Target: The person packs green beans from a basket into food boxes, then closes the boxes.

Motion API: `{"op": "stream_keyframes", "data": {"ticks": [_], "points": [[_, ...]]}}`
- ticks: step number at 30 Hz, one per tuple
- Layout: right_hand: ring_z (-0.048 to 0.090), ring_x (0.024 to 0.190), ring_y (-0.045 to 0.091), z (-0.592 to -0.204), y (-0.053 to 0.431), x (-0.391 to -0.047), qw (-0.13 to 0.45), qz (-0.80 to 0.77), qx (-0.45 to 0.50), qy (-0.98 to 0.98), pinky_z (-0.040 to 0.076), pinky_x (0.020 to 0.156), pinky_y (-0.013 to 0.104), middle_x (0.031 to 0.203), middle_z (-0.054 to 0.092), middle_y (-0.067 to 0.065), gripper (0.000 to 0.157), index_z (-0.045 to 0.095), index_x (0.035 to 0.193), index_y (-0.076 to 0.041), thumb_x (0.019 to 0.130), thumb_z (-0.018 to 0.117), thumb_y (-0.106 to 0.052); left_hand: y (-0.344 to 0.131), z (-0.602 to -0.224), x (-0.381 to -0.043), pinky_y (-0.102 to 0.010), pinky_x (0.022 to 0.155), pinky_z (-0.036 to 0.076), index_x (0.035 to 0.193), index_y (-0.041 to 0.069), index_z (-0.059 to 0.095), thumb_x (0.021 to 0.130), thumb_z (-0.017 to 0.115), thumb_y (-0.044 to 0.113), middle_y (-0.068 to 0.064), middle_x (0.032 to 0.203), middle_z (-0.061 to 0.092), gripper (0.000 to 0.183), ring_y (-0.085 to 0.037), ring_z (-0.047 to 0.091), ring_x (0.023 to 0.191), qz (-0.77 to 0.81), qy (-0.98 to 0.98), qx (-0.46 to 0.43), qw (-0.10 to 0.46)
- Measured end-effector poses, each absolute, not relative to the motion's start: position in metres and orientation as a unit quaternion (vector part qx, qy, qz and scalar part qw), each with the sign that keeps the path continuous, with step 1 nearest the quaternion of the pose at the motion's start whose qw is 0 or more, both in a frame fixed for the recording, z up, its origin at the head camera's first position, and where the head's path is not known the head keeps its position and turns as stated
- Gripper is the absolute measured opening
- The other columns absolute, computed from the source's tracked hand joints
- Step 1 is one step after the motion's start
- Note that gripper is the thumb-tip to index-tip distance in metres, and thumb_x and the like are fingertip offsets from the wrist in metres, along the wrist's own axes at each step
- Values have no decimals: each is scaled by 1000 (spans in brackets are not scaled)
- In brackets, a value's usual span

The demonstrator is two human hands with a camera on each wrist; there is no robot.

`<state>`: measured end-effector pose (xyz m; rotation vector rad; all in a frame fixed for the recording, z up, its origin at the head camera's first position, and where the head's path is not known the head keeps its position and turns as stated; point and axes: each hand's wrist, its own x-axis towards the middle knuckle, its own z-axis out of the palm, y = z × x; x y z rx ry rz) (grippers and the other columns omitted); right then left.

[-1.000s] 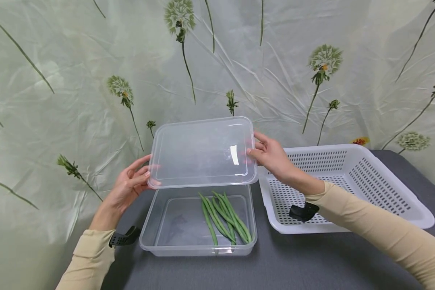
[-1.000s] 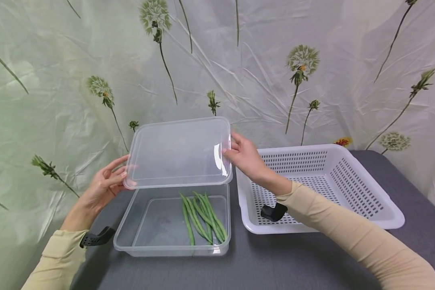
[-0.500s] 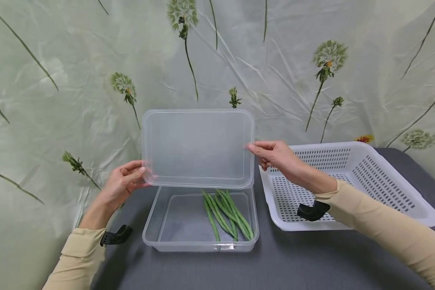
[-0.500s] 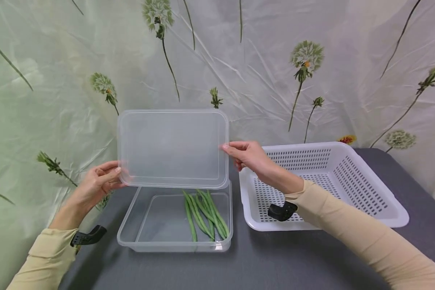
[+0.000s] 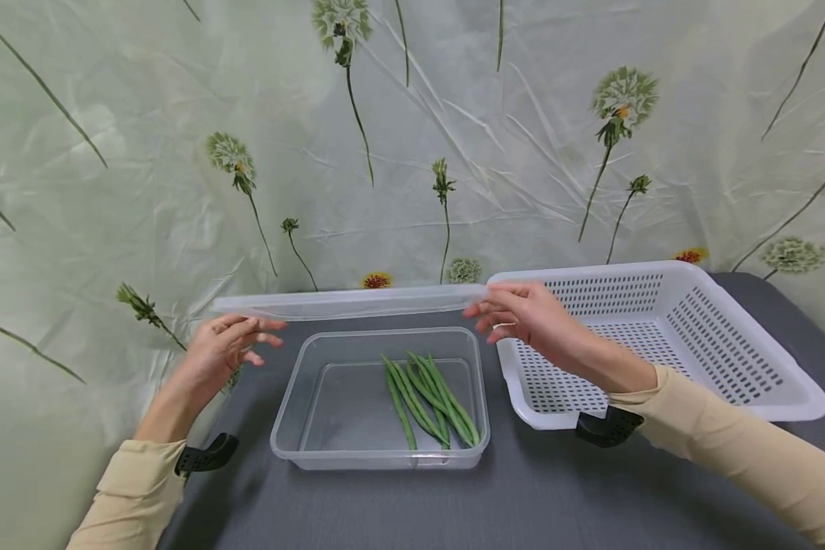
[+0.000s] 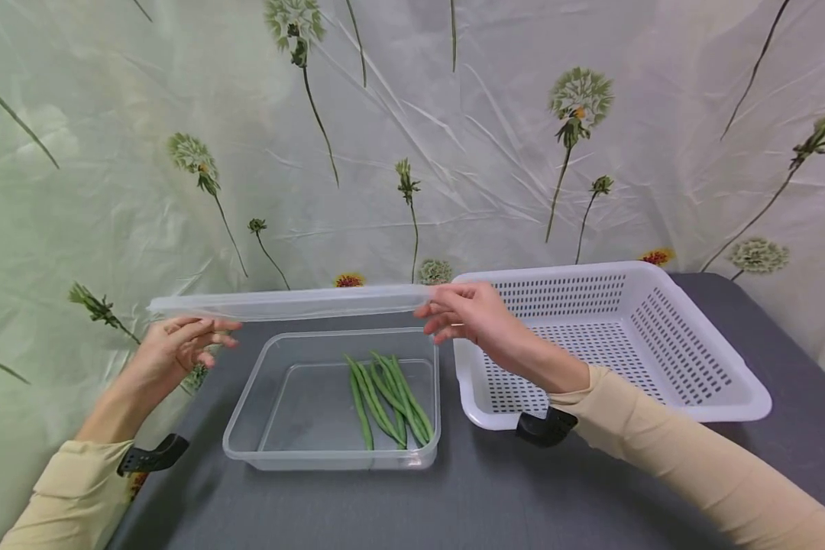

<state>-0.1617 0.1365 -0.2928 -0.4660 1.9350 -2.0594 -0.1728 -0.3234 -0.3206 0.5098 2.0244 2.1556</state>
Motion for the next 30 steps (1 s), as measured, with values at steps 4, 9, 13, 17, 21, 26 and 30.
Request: {"op": "stream_keyframes", "data": {"ticks": [4, 9, 13, 17, 21, 26, 30], "points": [[67, 86, 19, -301, 136, -154, 142, -692, -168, 688, 57, 76, 37, 132, 60, 15, 39, 59, 129, 7, 101, 58, -21, -326, -321, -170, -30, 68, 58, 132, -1, 58, 105, 47, 11, -5, 120, 68, 32, -16, 68, 94, 693, 698, 135, 119], [66, 74, 21, -313, 130, -141, 111, -576, -207, 783, 55, 66, 31, 109, 70, 16, 57, 45, 144, 4, 94, 66, -13, -320, -326, -169, -37, 68, 57, 150, 4, 30, 99, 61, 13, -10, 111, 70, 60, -18, 67, 84, 575, 796, 98, 159], [58, 65, 14, -322, 121, -128, 73, -452, -228, 859, 44, 51, 26, 102, 71, 12, 67, 40, 147, 6, 89, 69, -11, -311, -330, -167, -43, 66, 57, 150, -4, 27, 97, 63, 12, -22, 117, 61, 66, -22, 64, 74, 533, 828, 101, 143], [51, 59, 7, -328, 115, -116, 36, -330, -260, 907, 43, 49, 25, 133, 55, 28, 63, 43, 144, 7, 91, 69, -13, -306, -330, -165, -44, 63, 57, 146, -7, 35, 96, 63, 7, -28, 122, 50, 59, -25, 62, 68, 493, 855, 104, 122], [65, 75, 19, -329, 111, -107, 10, -241, -304, 921, 51, 64, 31, 144, 37, 36, 53, 47, 139, 11, 95, 65, -12, -304, -333, -168, -42, 62, 57, 145, -9, 36, 95, 62, 4, -30, 127, 47, 57, -26, 64, 71, 468, 867, 106, 133], [61, 109, 41, -333, 109, -96, -57, -162, -352, 920, 52, 87, 48, 134, 49, 36, 43, 55, 129, 13, 93, 67, -9, -302, -337, -171, -43, 61, 57, 143, -10, 38, 95, 63, 6, -29, 126, 51, 56, -27, 65, 73, 460, 870, 110, 140], [51, 125, 41, -345, 107, -86, -94, -130, -385, 909, 44, 100, 51, 135, 53, 29, 42, 60, 127, 7, 96, 65, -21, -303, -339, -172, -44, 62, 57, 143, -9, 40, 95, 64, 7, -28, 126, 52, 56, -26, 66, 75, 456, 871, 117, 140]]}}
